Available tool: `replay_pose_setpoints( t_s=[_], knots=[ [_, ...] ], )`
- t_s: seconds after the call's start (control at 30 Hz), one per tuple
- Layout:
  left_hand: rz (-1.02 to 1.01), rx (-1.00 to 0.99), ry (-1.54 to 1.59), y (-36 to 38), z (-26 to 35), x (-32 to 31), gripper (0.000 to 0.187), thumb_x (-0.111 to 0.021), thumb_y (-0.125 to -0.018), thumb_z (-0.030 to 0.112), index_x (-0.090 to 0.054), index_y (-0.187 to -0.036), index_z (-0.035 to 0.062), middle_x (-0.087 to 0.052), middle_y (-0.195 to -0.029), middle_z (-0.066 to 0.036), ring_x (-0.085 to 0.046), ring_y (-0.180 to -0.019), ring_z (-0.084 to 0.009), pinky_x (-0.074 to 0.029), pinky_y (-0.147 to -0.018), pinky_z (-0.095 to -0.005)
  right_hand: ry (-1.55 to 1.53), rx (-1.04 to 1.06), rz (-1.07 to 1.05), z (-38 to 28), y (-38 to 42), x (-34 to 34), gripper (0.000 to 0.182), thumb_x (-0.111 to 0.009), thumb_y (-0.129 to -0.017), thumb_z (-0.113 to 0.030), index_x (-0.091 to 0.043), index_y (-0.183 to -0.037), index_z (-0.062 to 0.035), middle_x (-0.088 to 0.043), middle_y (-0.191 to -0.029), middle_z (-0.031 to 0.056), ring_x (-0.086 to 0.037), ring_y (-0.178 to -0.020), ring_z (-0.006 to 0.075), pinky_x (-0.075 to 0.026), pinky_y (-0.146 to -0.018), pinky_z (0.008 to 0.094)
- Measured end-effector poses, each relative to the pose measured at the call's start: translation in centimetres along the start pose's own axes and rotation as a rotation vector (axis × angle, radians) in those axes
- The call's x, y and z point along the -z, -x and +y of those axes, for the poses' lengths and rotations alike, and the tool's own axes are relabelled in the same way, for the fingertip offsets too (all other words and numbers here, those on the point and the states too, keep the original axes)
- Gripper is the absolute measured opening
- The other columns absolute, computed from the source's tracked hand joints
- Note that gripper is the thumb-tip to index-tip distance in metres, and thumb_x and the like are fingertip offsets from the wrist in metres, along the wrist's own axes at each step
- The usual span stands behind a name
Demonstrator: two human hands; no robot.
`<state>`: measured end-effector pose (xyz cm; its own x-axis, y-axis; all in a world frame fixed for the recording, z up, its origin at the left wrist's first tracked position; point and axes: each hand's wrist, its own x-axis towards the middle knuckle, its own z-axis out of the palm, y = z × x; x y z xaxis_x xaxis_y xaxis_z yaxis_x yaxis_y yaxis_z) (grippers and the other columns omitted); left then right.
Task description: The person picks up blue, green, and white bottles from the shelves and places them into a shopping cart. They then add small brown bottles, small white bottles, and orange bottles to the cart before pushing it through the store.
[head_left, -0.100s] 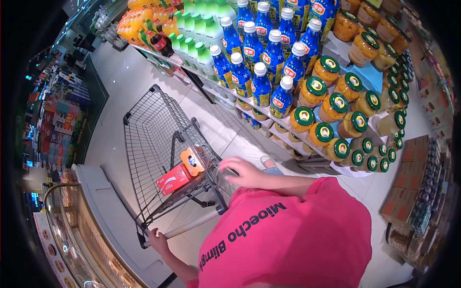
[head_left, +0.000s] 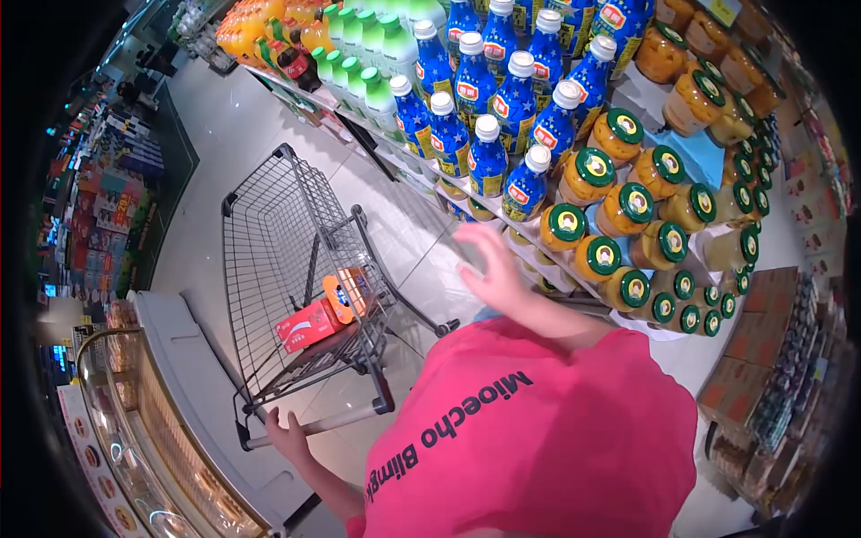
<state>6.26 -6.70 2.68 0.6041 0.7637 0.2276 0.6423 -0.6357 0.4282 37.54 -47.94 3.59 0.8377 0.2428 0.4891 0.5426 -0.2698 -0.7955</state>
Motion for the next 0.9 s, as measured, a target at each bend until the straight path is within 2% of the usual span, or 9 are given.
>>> replay_pose_setpoints(
  t_s=[0.07,0.13,0.2,0.27,0.33,0.37,0.47,0.6,0.9],
  knots=[
    [-0.201,0.047,0.269,0.2,7.0,-2.4,0.042,-0.063,-0.082,0.016,-0.052,-0.118,-0.0027,-0.056,-0.117,-0.017,-0.052,-0.106,-0.0268,-0.04,-0.094,-0.0368,0.24,0.034,0.308,1.9,-3.9,4.5,0.047,-0.064,-0.068,-0.003,-0.05,-0.113,-0.0028,-0.047,-0.12,0.0173,-0.044,-0.115,0.0341,-0.034,-0.099,0.0421],
    [-0.443,-0.066,0.121,0.1,12.6,-5.1,0.066,-0.066,-0.081,0.026,-0.037,-0.134,-0.0019,-0.046,-0.13,-0.021,-0.045,-0.121,-0.0326,-0.034,-0.102,-0.0379,0.404,0.01,0.458,4.7,-7.1,7.1,0.062,-0.067,-0.067,-0.004,-0.04,-0.123,-0.0018,-0.04,-0.125,0.021,-0.04,-0.118,0.0354,-0.032,-0.101,0.0435],
    [-0.5,0.077,-0.088,-0.1,14.6,-7.7,0.089,-0.068,-0.076,0.039,-0.021,-0.14,-0.0024,-0.042,-0.132,-0.027,-0.041,-0.124,-0.0373,-0.031,-0.104,-0.0409,0.347,-0.151,0.452,7.6,-8.6,8.0,0.067,-0.071,-0.067,-0.006,-0.037,-0.125,-0.0014,-0.043,-0.125,0.0202,-0.043,-0.117,0.0341,-0.034,-0.101,0.0417],
    [-0.435,0.163,-0.381,-1.4,14.0,-10.3,0.075,-0.068,-0.075,0.037,-0.039,-0.133,-0.001,-0.053,-0.121,-0.025,-0.052,-0.112,-0.0377,-0.04,-0.096,-0.0424,-0.027,-0.32,0.355,11.8,-8.9,7.3,0.066,-0.076,-0.068,-0.01,-0.04,-0.123,-0.0031,-0.054,-0.117,0.0165,-0.054,-0.108,0.0259,-0.042,-0.092,0.0359],
    [-0.39,0.22,-0.411,-2.7,11.3,-10.4,0.05,-0.069,-0.073,0.033,-0.061,-0.112,0.0024,-0.064,-0.101,-0.021,-0.061,-0.095,-0.036,-0.048,-0.083,-0.0429,-0.103,-0.405,0.315,12.8,-9.4,7.0,0.055,-0.076,-0.069,-0.009,-0.047,-0.115,-0.0033,-0.06,-0.107,0.0133,-0.058,-0.1,0.0216,-0.045,-0.087,0.0331],
    [-0.301,0.149,-0.351,-2.9,8.7,-10.6,0.032,-0.07,-0.072,0.031,-0.07,-0.091,0.0055,-0.067,-0.088,-0.018,-0.064,-0.084,-0.0334,-0.05,-0.074,-0.0415,-0.142,-0.412,0.332,13.1,-9.4,6.9,0.051,-0.076,-0.069,-0.008,-0.049,-0.111,-0.0033,-0.061,-0.103,0.0118,-0.059,-0.096,0.0197,-0.046,-0.085,0.0317],
    [-0.292,0.113,-0.335,-3.2,6.8,-9.0,0.03,-0.071,-0.069,0.028,-0.07,-0.09,0.0073,-0.066,-0.087,-0.018,-0.064,-0.083,-0.0337,-0.05,-0.075,-0.0413,-0.276,-0.415,0.339,13.6,-9.7,6.8,0.033,-0.075,-0.071,-0.003,-0.055,-0.097,-0.004,-0.062,-0.088,0.0045,-0.059,-0.083,0.0118,-0.047,-0.075,0.0249],
    [-0.329,0.154,-0.392,-3.7,6.3,-7.3,0.03,-0.071,-0.065,0.025,-0.07,-0.09,0.0093,-0.065,-0.089,-0.014,-0.062,-0.086,-0.0316,-0.05,-0.075,-0.0411,-0.292,-0.358,0.341,13.9,-10.0,6.2,0.026,-0.076,-0.072,-0.003,-0.055,-0.087,-0.0046,-0.059,-0.084,0.0021,-0.056,-0.077,0.0084,-0.046,-0.071,0.0228],
    [-0.305,-0.033,-0.272,-3.3,2.0,-6.0,0.022,-0.07,-0.064,0.018,-0.065,-0.08,0.0047,-0.062,-0.085,-0.012,-0.059,-0.083,-0.0322,-0.049,-0.072,-0.0421,-0.245,-0.205,0.252,10.9,-11.2,6.3,0.018,-0.065,-0.067,0.009,-0.057,-0.079,-0.002,-0.059,-0.081,0.0059,-0.057,-0.077,0.0144,-0.047,-0.073,0.0256]
  ],
)
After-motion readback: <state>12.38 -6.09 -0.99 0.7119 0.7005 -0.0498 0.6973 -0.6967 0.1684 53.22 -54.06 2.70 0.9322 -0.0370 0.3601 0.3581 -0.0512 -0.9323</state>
